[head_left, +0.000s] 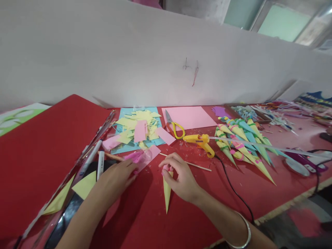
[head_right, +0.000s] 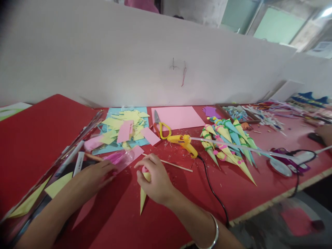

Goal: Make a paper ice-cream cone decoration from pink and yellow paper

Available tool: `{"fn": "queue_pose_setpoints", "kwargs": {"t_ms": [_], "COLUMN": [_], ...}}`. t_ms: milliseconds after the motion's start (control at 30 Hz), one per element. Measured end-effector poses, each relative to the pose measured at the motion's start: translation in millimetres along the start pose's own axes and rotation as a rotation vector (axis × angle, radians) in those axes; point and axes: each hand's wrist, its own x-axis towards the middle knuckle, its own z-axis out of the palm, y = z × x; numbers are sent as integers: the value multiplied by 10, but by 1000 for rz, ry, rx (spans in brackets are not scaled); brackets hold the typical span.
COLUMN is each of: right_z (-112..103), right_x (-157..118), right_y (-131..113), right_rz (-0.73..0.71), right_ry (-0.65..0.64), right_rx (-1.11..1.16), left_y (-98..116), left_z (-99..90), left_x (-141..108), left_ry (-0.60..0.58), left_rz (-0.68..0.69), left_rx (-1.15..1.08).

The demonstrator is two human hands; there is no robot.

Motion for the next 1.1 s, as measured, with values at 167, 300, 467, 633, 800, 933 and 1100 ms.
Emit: {"fn": "queue_pose_setpoints", "kwargs": {"t_ms": [167, 300, 467, 633, 800, 933, 1100], "right_z": [-1, -2, 0, 22, 27, 27, 31], "right_x": [4, -11, -31, -40, -44, -39, -29], "right_y": [-12, -22, -3, 31, 21, 19, 47], "right_rz": [-5, -37, -135, -132, -160, -171, -200], "right_ry": [18, 41, -87, -118, -63, -24, -7], "right_rx": [15, 52, 56, 34, 60, 12, 2], "left_y": [112, 359, 581, 616, 615, 614, 608], "left_z": [-104, -209, -143, -62, -47, -33, -36], "left_x": [4, 15, 45, 62, 36, 30, 49], "left_ry": [69, 231, 102, 70, 63, -28, 19], "left_rz": [-87, -67, -92, -119, -81, -72, -115], "left_rx": [-171, -595, -1151, -1431, -1461, -1386, -1365]}}
